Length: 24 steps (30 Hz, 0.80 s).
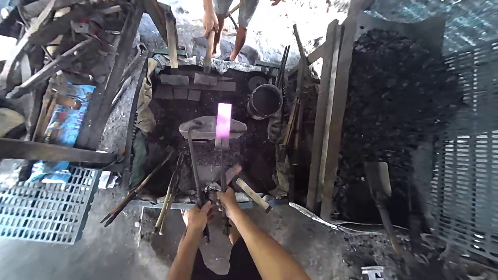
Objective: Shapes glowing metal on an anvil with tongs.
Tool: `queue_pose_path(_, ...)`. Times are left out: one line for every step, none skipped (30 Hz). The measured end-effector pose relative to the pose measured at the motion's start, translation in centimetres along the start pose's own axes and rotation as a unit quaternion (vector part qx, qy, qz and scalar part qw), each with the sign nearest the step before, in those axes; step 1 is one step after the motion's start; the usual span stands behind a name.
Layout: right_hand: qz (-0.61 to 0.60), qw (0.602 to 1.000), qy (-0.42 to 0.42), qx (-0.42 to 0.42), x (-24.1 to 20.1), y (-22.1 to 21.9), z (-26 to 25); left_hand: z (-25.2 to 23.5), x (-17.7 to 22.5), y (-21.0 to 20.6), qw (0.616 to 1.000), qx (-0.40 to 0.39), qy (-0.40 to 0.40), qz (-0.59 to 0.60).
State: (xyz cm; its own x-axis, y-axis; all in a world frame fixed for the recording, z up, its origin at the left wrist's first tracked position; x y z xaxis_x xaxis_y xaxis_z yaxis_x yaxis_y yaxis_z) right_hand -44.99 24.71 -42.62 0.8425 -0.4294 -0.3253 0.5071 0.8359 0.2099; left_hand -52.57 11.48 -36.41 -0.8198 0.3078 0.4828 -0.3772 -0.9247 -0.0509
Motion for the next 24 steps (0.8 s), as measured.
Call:
queue_pose_path(-0.005,1.0,0.01,0.005,0.4,0.1,-0.3,0.2,0.8,1.1,1.0,-0.008,0.003,-0.016)
queue_pose_path(0.001,1.0,0.024,0.018,0.5,0.5,-0.6,0.4,1.8,2.0,0.999,-0.025,-0.001,-0.026)
queue_pose_path(0.029,0.998,0.043,0.045,0.2,1.1,-0.5,0.3,2.7,3.0,0.999,-0.04,-0.011,-0.035)
queue_pose_path(0.073,0.993,0.058,0.077,-0.5,1.9,0.0,-0.1,3.6,4.1,0.997,-0.05,-0.02,-0.053)
queue_pose_path(0.125,0.984,0.061,0.107,-1.4,2.5,0.9,-0.4,4.5,5.3,0.995,-0.05,-0.031,-0.079)
queue_pose_path(0.168,0.976,0.056,0.128,-1.8,2.9,1.8,-0.6,5.3,6.5,0.993,-0.047,-0.043,-0.101)
queue_pose_path(0.194,0.97,0.048,0.14,-1.9,3.1,2.7,-0.6,6.2,7.6,0.991,-0.044,-0.054,-0.115)
queue_pose_path(0.209,0.966,0.041,0.146,-1.7,3.0,3.3,-0.5,7.0,8.6,0.99,-0.043,-0.059,-0.124)
queue_pose_path(0.211,0.965,0.037,0.149,-1.3,2.7,3.9,-0.4,7.9,9.6,0.988,-0.045,-0.063,-0.132)
queue_pose_path(0.209,0.966,0.035,0.147,-0.9,2.4,4.6,-0.5,8.5,10.6,0.987,-0.047,-0.064,-0.142)
queue_pose_path(0.204,0.969,0.033,0.139,-0.5,2.0,5.2,-0.6,9.0,11.4,0.985,-0.05,-0.064,-0.154)
queue_pose_path(0.197,0.971,0.036,0.132,-0.1,1.5,5.6,-0.8,9.4,12.0,0.982,-0.054,-0.065,-0.171)
queue_pose_path(0.176,0.976,0.044,0.121,0.3,1.0,5.6,-1.3,9.8,12.5,0.977,-0.058,-0.063,-0.193)
queue_pose_path(0.137,0.983,0.055,0.106,0.6,0.4,5.4,-1.9,10.0,12.7,0.972,-0.064,-0.061,-0.216)
queue_pose_path(0.09,0.99,0.065,0.084,1.0,-0.3,5.0,-2.6,10.1,12.6,0.967,-0.07,-0.059,-0.237)
queue_pose_path(0.04,0.995,0.07,0.06,1.1,-1.0,4.5,-3.3,10.1,12.5,0.964,-0.075,-0.059,-0.249)
queue_pose_path(-0.004,0.997,0.066,0.036,0.9,-1.6,4.2,-3.9,10.1,12.2,0.961,-0.079,-0.064,-0.257)
queue_pose_path(-0.034,0.997,0.06,0.018,0.5,-1.9,4.0,-4.5,10.2,11.8,0.959,-0.08,-0.067,-0.264)
queue_pose_path(-0.054,0.997,0.056,0.009,-0.1,-2.0,3.9,-5.0,10.4,11.4,0.958,-0.079,-0.069,-0.269)
queue_pose_path(-0.066,0.996,0.055,0.007,-0.6,-2.1,3.8,-5.4,10.5,11.0,0.957,-0.076,-0.069,-0.27)
queue_pose_path(-0.072,0.996,0.051,0.006,-0.9,-2.0,3.7,-5.7,10.5,10.7,0.957,-0.072,-0.066,-0.273)
queue_pose_path(-0.076,0.996,0.047,0.003,-1.1,-2.0,3.6,-5.9,10.5,10.6,0.957,-0.066,-0.064,-0.276)
queue_pose_path(-0.077,0.996,0.045,-0.001,-1.2,-1.9,3.6,-6.2,10.4,10.5,0.957,-0.061,-0.063,-0.278)
queue_pose_path(-0.077,0.996,0.044,-0.005,-1.2,-1.9,3.6,-6.3,10.4,10.4,0.957,-0.057,-0.064,-0.278)
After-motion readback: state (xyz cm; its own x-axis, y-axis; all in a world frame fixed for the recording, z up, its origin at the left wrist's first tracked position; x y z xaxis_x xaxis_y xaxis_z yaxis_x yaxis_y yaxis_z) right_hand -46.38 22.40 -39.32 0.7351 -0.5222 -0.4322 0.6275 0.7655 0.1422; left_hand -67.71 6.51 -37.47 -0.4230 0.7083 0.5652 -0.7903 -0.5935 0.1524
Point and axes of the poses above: each hand's wrist, its own z-axis away from the middle knuckle, its own y-axis out of the back of the hand, x = y × z, the point moved 8 cm from there along -z, towards the middle knuckle, and after that the axes turned 10 degrees about z, right-handed, at the moved point
